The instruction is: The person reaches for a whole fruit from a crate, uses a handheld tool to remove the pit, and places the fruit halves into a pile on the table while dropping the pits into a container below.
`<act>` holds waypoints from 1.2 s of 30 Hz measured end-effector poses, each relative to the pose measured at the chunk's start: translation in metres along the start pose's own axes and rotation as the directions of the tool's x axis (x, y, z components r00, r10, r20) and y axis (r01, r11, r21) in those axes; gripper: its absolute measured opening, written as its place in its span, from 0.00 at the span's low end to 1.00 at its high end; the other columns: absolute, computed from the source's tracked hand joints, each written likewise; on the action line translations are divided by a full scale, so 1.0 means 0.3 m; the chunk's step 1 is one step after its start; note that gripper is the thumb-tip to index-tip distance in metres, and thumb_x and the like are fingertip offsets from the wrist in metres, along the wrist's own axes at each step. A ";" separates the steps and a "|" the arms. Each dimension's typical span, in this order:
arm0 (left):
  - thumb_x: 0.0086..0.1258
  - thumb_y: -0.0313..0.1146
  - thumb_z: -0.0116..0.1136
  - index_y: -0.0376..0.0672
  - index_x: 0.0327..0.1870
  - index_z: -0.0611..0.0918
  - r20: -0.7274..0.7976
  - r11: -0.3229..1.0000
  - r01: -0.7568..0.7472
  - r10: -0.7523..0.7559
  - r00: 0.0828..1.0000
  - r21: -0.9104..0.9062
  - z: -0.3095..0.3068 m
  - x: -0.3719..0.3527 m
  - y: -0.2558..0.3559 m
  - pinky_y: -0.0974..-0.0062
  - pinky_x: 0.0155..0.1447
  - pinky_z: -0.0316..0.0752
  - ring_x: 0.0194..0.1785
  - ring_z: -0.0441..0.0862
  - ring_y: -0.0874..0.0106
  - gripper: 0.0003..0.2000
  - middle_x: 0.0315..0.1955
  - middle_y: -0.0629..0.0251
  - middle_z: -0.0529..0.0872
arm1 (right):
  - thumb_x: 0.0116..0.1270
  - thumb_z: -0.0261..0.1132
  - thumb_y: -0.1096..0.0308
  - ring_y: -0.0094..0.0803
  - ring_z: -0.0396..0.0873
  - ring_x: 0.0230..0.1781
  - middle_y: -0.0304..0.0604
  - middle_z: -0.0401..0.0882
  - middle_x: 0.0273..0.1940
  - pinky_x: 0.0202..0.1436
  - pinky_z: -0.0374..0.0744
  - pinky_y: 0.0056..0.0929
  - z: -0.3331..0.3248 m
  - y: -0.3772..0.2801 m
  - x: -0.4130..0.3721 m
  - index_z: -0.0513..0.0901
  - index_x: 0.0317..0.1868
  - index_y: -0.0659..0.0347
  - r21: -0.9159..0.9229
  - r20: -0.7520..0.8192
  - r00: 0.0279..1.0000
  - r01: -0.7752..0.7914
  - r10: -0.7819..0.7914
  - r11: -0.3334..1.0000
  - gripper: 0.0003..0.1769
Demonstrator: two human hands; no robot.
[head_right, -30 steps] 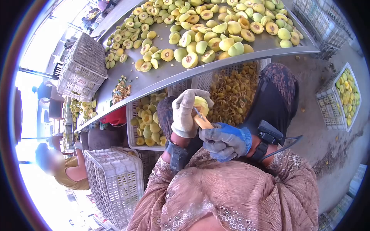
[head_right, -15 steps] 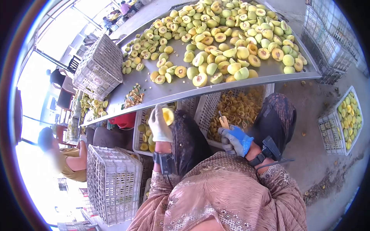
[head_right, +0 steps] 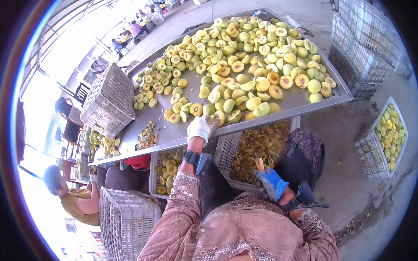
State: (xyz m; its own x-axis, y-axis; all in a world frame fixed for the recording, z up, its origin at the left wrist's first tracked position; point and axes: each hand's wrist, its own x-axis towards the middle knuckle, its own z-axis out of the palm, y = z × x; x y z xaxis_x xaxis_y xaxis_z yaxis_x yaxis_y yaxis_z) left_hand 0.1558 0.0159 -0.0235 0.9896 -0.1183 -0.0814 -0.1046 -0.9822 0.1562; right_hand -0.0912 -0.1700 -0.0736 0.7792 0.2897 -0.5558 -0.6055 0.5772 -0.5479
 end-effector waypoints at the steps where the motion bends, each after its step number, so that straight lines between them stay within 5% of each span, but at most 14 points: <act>1: 0.60 0.56 0.65 0.43 0.53 0.80 0.012 0.995 -0.009 0.010 1.000 -0.102 0.023 0.021 0.010 0.60 0.55 0.76 0.48 0.83 0.55 0.28 0.43 0.51 0.85 | 0.73 0.59 0.60 0.19 0.59 0.14 0.29 0.62 0.22 0.14 0.57 0.19 -0.009 -0.002 0.001 0.70 0.37 0.49 0.018 -0.005 1.000 -0.014 0.014 1.000 0.07; 4: 0.55 0.55 0.68 0.37 0.50 0.77 0.043 0.913 0.006 0.013 0.999 -0.408 0.071 0.048 0.036 0.60 0.53 0.76 0.47 0.83 0.51 0.31 0.40 0.47 0.85 | 0.73 0.59 0.61 0.20 0.61 0.13 0.31 0.64 0.20 0.13 0.58 0.20 0.021 -0.024 -0.009 0.70 0.36 0.52 -0.063 -0.057 0.997 0.039 -0.042 0.997 0.09; 7: 0.55 0.48 0.71 0.37 0.45 0.76 -0.143 0.844 -0.140 0.076 0.987 -0.518 0.082 0.013 0.063 0.63 0.49 0.77 0.43 0.84 0.54 0.26 0.38 0.48 0.85 | 0.72 0.60 0.60 0.21 0.62 0.12 0.32 0.65 0.19 0.12 0.59 0.21 0.074 -0.060 -0.011 0.70 0.37 0.54 -0.203 -0.082 0.989 0.108 -0.126 0.973 0.10; 8: 0.55 0.43 0.71 0.37 0.40 0.74 -0.128 0.777 -0.120 0.052 0.990 -0.618 0.070 0.001 0.061 0.67 0.44 0.78 0.38 0.84 0.61 0.22 0.35 0.52 0.85 | 0.72 0.60 0.60 0.21 0.62 0.11 0.32 0.66 0.19 0.12 0.59 0.21 0.087 -0.078 -0.008 0.70 0.37 0.55 -0.257 -0.078 0.984 0.136 -0.161 0.957 0.10; 9: 0.56 0.36 0.69 0.37 0.43 0.75 -0.282 0.707 -0.246 0.069 0.957 -0.663 0.070 -0.004 0.047 0.71 0.40 0.77 0.34 0.81 0.69 0.19 0.32 0.58 0.83 | 0.72 0.60 0.59 0.21 0.63 0.11 0.33 0.67 0.19 0.12 0.59 0.21 0.095 -0.096 -0.004 0.70 0.38 0.55 -0.299 -0.064 0.981 0.157 -0.184 0.941 0.10; 11: 0.58 0.30 0.63 0.38 0.47 0.76 -0.166 0.007 -0.166 -0.022 0.986 -0.986 0.073 -0.020 0.021 0.76 0.37 0.76 0.33 0.81 0.72 0.16 0.31 0.62 0.82 | 0.72 0.60 0.58 0.20 0.63 0.11 0.33 0.68 0.19 0.11 0.60 0.20 0.110 -0.125 0.004 0.70 0.39 0.56 -0.374 -0.038 0.973 0.196 -0.226 0.906 0.11; 12: 0.60 0.28 0.58 0.38 0.50 0.76 -0.081 -0.202 -0.087 -0.042 0.996 -0.975 0.029 -0.060 0.021 0.78 0.34 0.75 0.31 0.80 0.73 0.16 0.32 0.64 0.81 | 0.72 0.59 0.59 0.19 0.64 0.11 0.32 0.68 0.18 0.11 0.60 0.20 0.123 -0.139 0.000 0.69 0.41 0.56 -0.364 -0.010 0.970 0.221 -0.241 0.905 0.11; 18: 0.67 0.40 0.53 0.39 0.47 0.77 -0.088 -0.585 -0.033 0.065 0.994 -0.811 0.097 -0.133 -0.005 0.69 0.33 0.76 0.28 0.80 0.64 0.15 0.33 0.61 0.82 | 0.75 0.56 0.60 0.17 0.65 0.10 0.31 0.68 0.19 0.11 0.63 0.18 0.233 -0.199 -0.016 0.68 0.52 0.58 -0.393 0.156 0.945 0.325 -0.286 0.860 0.13; 22: 0.71 0.42 0.51 0.41 0.51 0.77 0.038 -0.747 0.066 0.054 0.998 -0.662 0.039 -0.239 0.042 0.69 0.37 0.79 0.33 0.82 0.65 0.16 0.46 0.53 0.84 | 0.75 0.55 0.59 0.17 0.66 0.12 0.31 0.69 0.21 0.12 0.63 0.17 0.300 -0.218 0.000 0.68 0.56 0.58 -0.388 0.117 0.969 0.245 -0.216 0.888 0.16; 25: 0.73 0.48 0.51 0.42 0.54 0.76 -0.139 -0.475 -0.098 0.051 0.989 -0.874 0.074 -0.250 -0.013 0.72 0.40 0.80 0.37 0.82 0.67 0.19 0.46 0.52 0.83 | 0.75 0.56 0.59 0.17 0.65 0.12 0.32 0.69 0.21 0.12 0.63 0.18 0.351 -0.227 0.005 0.69 0.57 0.56 -0.375 0.099 0.984 0.172 -0.145 0.911 0.16; 30: 0.75 0.55 0.47 0.36 0.56 0.74 -0.241 -0.272 -0.226 0.022 0.970 -0.935 0.072 -0.314 -0.026 0.70 0.47 0.80 0.44 0.82 0.69 0.27 0.43 0.57 0.83 | 0.74 0.57 0.60 0.18 0.66 0.12 0.32 0.70 0.21 0.13 0.63 0.19 0.377 -0.174 0.051 0.70 0.53 0.56 -0.390 0.099 0.988 0.146 -0.116 0.909 0.13; 36: 0.77 0.45 0.49 0.33 0.53 0.79 -0.360 -0.043 -0.359 0.033 0.932 -0.933 0.078 -0.365 -0.041 0.77 0.51 0.75 0.44 0.79 0.76 0.21 0.42 0.63 0.85 | 0.74 0.57 0.61 0.18 0.65 0.12 0.31 0.69 0.21 0.13 0.63 0.20 0.396 -0.146 0.048 0.70 0.50 0.57 -0.446 0.071 0.992 0.129 -0.109 0.886 0.12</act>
State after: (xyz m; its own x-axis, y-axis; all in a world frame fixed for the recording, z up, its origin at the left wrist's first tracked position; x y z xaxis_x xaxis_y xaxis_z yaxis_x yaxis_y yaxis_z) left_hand 0.0463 0.0374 -0.0396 0.9547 -0.0901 0.2836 -0.2584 0.2213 0.9403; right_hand -0.0342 -0.1003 0.0168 0.8500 0.2786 -0.4472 -0.5080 0.2082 -0.8358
